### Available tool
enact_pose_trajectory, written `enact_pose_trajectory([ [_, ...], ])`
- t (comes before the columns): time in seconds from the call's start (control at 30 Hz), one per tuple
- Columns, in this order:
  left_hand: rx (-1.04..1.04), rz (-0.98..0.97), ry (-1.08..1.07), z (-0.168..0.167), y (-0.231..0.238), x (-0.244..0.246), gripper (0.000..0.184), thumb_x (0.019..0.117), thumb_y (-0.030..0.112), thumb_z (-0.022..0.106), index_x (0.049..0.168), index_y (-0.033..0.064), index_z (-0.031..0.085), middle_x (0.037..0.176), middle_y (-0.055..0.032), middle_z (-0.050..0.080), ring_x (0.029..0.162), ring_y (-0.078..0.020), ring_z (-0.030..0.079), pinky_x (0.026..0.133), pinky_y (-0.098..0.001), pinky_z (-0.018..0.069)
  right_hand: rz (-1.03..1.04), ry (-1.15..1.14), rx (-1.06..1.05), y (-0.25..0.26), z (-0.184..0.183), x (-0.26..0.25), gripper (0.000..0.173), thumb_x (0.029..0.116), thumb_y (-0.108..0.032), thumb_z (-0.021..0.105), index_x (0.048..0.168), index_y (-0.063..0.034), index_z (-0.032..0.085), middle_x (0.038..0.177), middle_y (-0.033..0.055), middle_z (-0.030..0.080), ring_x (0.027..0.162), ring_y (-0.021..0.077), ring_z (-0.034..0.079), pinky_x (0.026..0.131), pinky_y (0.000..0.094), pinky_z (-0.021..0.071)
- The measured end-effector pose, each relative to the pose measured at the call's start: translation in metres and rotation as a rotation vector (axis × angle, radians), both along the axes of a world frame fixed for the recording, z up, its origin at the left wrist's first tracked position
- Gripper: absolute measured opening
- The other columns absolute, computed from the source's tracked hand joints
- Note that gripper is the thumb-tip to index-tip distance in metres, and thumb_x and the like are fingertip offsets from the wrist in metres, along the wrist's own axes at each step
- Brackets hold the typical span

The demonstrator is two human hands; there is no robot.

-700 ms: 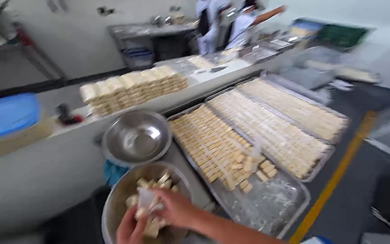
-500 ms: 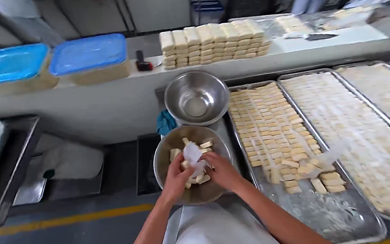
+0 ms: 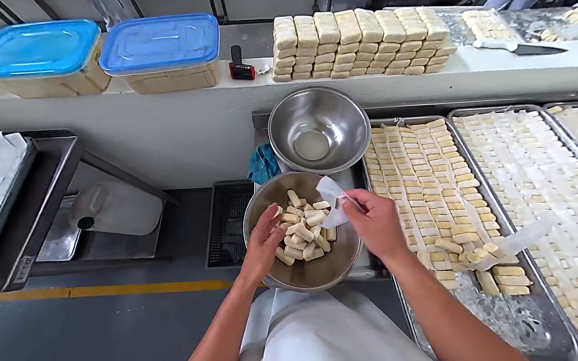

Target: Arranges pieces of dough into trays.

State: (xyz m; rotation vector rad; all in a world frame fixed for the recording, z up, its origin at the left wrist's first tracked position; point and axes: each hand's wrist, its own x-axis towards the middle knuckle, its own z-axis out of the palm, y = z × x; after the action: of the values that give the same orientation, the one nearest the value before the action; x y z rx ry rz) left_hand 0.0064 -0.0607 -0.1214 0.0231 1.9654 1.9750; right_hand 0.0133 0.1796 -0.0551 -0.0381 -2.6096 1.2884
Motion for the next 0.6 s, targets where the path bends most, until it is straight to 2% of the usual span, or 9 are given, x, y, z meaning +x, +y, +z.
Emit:
enact_pose_trajectory([
  [0.03, 0.123, -0.010, -0.049, 0.006, 0.001, 0.003, 0.057, 0.1037, 0.028, 0.047, 0.156, 0.0088, 0.038, 0.152, -0.0088, 0.051, 0.133, -0.0228, 0.056, 0.108, -0.0447, 0.0510, 0.062, -0.012, 0.045, -0.016, -0.002, 0.002, 0.014, 0.0970, -0.014, 0.065, 0.101, -0.0057, 0.075, 0.085, 0.0048, 0.071, 0.072, 0.0135, 0.067, 0.065, 0.0355, 0.0584],
  [0.1, 0.238, 0.025, -0.122, 0.017, 0.005, 0.012, 0.047, 0.1059, 0.028, 0.041, 0.147, 0.0050, 0.047, 0.129, -0.0093, 0.066, 0.112, -0.0201, 0.067, 0.096, -0.0409, 0.0574, 0.318, -0.040, 0.158, -0.058, -0.013, 0.013, 0.014, 0.0930, -0.015, 0.071, 0.100, -0.0056, 0.078, 0.102, 0.0111, 0.072, 0.100, 0.0256, 0.069, 0.088, 0.0474, 0.0577],
  [0.17, 0.138, 0.160, -0.055, 0.011, -0.011, 0.019, 0.036, 0.1044, 0.018, 0.039, 0.124, 0.0016, 0.064, 0.106, -0.0056, 0.073, 0.091, -0.0139, 0.070, 0.081, -0.0353, 0.0597, 0.560, -0.039, 0.231, -0.090, -0.028, 0.026, 0.023, 0.0958, -0.029, 0.069, 0.108, -0.0111, 0.076, 0.115, 0.0087, 0.070, 0.115, 0.0260, 0.064, 0.099, 0.0486, 0.0516],
  [0.23, -0.052, 0.351, 0.066, -0.016, -0.062, 0.016, 0.032, 0.1018, 0.009, 0.037, 0.111, -0.0021, 0.065, 0.096, -0.0035, 0.072, 0.082, -0.0097, 0.069, 0.076, -0.0319, 0.0598, 0.561, -0.093, 0.268, -0.093, -0.038, 0.025, 0.034, 0.0996, -0.035, 0.064, 0.125, -0.0139, 0.073, 0.128, 0.0071, 0.068, 0.123, 0.0237, 0.062, 0.103, 0.0458, 0.0504],
  [0.33, -0.407, 0.483, -0.074, -0.087, -0.162, 0.005, 0.036, 0.1072, 0.013, 0.039, 0.125, -0.0120, 0.057, 0.109, -0.0183, 0.066, 0.091, -0.0162, 0.064, 0.084, -0.0375, 0.0557, 0.413, -0.373, 0.370, -0.068, -0.066, 0.002, 0.047, 0.0980, -0.028, 0.068, 0.142, -0.0150, 0.061, 0.141, 0.0139, 0.058, 0.131, 0.0329, 0.055, 0.107, 0.0530, 0.0456],
  [0.37, -0.476, 0.474, -0.183, -0.114, -0.183, 0.001, 0.039, 0.1082, 0.018, 0.042, 0.132, -0.0102, 0.054, 0.116, -0.0218, 0.064, 0.096, -0.0196, 0.063, 0.087, -0.0413, 0.0543, 0.389, -0.435, 0.397, -0.058, -0.082, 0.001, 0.048, 0.0968, -0.021, 0.069, 0.143, -0.0148, 0.060, 0.139, 0.0158, 0.059, 0.129, 0.0355, 0.055, 0.106, 0.0554, 0.0462],
  [0.43, -0.563, 0.437, -0.382, -0.161, -0.208, -0.012, 0.046, 0.1074, 0.027, 0.043, 0.141, -0.0032, 0.047, 0.120, -0.0229, 0.059, 0.095, -0.0242, 0.059, 0.080, -0.0451, 0.0519, 0.389, -0.452, 0.413, -0.044, -0.100, 0.006, 0.046, 0.0960, -0.008, 0.064, 0.141, -0.0150, 0.061, 0.134, 0.0154, 0.061, 0.125, 0.0352, 0.058, 0.102, 0.0542, 0.0500],
  [0.53, -0.510, 0.423, -0.679, -0.185, -0.226, -0.030, 0.067, 0.1070, 0.042, 0.043, 0.160, 0.0072, 0.021, 0.155, -0.0297, 0.035, 0.130, -0.0434, 0.050, 0.097, -0.0602, 0.0484, 0.257, -0.458, 0.213, -0.041, -0.083, 0.006, 0.047, 0.0982, -0.008, 0.059, 0.145, -0.0117, 0.059, 0.134, 0.0146, 0.063, 0.126, 0.0314, 0.059, 0.103, 0.0494, 0.0503],
  [0.6, -0.519, 0.469, -0.717, -0.186, -0.225, -0.040, 0.074, 0.1046, 0.046, 0.046, 0.162, 0.0109, 0.017, 0.162, -0.0269, 0.028, 0.138, -0.0452, 0.043, 0.101, -0.0637, 0.0460, 0.185, -0.467, 0.096, -0.040, -0.066, -0.002, 0.054, 0.1033, -0.015, 0.056, 0.156, -0.0112, 0.044, 0.139, 0.0168, 0.060, 0.126, 0.0316, 0.061, 0.104, 0.0507, 0.0509],
])
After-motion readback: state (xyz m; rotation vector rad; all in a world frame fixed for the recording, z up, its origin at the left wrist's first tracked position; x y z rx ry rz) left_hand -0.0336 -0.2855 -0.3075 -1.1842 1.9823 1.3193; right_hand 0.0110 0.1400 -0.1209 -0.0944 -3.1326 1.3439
